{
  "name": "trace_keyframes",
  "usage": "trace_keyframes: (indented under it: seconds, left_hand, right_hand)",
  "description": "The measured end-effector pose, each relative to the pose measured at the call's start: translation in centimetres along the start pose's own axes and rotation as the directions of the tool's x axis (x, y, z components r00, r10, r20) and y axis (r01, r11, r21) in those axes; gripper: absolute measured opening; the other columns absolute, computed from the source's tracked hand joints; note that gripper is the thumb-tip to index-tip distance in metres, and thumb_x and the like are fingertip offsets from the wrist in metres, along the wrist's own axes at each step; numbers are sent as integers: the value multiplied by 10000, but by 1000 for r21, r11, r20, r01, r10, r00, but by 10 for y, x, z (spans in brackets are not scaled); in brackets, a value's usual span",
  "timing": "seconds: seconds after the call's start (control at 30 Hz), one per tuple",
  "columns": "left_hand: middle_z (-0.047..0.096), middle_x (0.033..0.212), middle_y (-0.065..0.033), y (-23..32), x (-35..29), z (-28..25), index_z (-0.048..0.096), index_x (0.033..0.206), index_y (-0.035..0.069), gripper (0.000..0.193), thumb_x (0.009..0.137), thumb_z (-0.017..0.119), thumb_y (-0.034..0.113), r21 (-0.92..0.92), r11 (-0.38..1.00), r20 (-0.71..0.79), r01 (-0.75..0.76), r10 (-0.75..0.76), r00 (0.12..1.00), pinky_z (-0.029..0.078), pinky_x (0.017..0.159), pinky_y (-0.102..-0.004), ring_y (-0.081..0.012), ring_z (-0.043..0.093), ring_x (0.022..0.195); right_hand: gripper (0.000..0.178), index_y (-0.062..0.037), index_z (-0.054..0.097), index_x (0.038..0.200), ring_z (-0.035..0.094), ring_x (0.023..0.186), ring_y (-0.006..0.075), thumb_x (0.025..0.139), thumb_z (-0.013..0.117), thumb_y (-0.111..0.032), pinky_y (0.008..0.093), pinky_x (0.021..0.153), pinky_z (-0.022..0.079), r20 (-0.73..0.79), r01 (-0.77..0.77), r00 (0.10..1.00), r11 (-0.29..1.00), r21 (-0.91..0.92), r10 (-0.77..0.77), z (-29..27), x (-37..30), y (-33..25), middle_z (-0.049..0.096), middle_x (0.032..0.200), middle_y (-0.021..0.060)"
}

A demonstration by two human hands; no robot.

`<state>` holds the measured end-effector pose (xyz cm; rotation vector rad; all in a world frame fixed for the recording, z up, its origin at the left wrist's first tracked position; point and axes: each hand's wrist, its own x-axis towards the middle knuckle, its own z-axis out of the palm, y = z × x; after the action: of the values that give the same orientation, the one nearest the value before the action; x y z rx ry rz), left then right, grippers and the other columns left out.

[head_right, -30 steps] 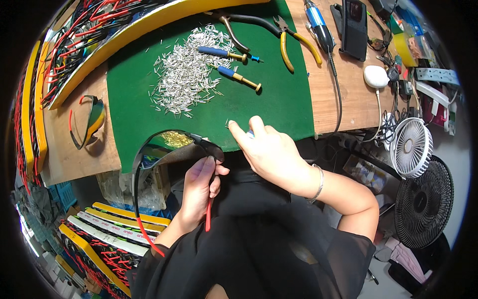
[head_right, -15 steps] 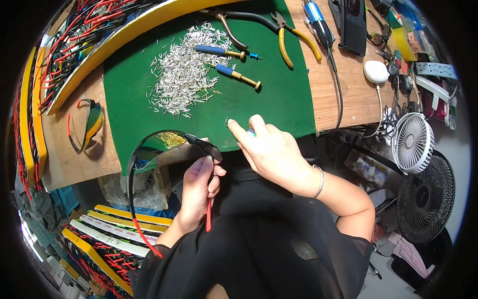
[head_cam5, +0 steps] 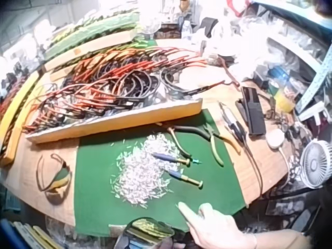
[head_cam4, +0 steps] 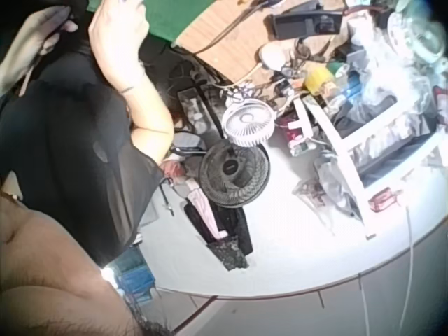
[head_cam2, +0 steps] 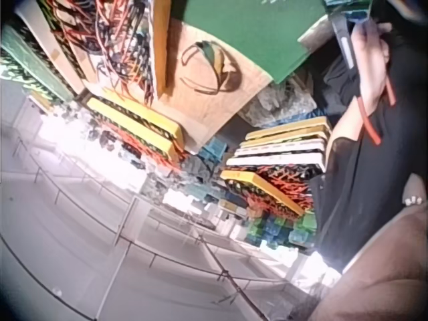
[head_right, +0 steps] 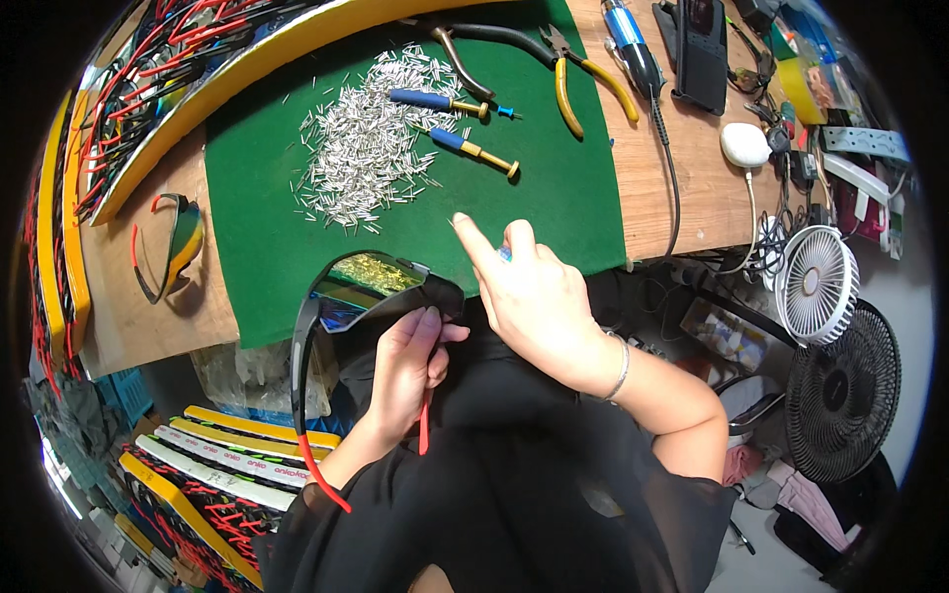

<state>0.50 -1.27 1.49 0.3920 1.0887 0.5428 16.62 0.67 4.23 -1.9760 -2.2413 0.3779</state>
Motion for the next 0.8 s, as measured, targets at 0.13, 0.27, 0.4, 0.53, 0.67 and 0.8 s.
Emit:
trace_keyframes:
  seconds: [0.13,0.27,0.4,0.53,0.67,0.8]
  left_hand:
    - [618,805,-59,2,3,4,503,922,13,227,943,416,222,-32,999,-9,14,-14,1000,265,385,-157,-16,353,447]
    - [626,823,-73,0,3,1,517,949,-3,255,940,426,234,-86,996,-20,18,-20,1000,276,383,-165,-20,359,444]
    - [627,832,-80,-1,2,2,520,959,-12,280,935,438,254,-128,991,-39,29,-34,999,281,386,-172,-24,361,446]
    - [626,813,-70,-2,2,5,525,957,-9,270,937,434,244,-108,994,-66,-6,-1,998,274,383,-173,-22,359,444]
    - [604,745,-40,-2,0,12,552,900,-2,276,942,419,235,-24,998,-99,-54,52,994,271,380,-174,-21,357,436]
    - [561,684,-13,-2,-1,13,569,867,1,295,945,410,237,10,999,-112,-45,46,993,283,383,-177,-21,360,439]
  right_hand:
    - [417,-163,519,1190,563,587,221,781,573,-105,305,474,479,6,2,1000,1000,27,-2,-2,1,2,433,799,118]
    - [387,-154,525,1186,549,588,247,803,558,-110,331,506,474,11,-5,1000,982,188,3,-9,0,11,442,801,124]
    - [417,-191,528,1193,529,587,240,788,575,-105,319,520,473,70,7,997,964,267,-27,-33,-21,25,443,797,113]
    - [436,-214,578,1142,519,535,192,725,590,-87,286,458,463,105,187,972,962,199,-211,-40,-41,20,446,740,72]
    - [440,-172,556,1154,464,530,134,718,558,-124,231,399,402,91,380,921,925,12,-379,-16,-42,12,440,754,56]
    - [441,-156,536,1162,452,536,136,722,554,-125,228,400,398,96,379,922,925,-21,-376,-11,-39,9,446,776,60]
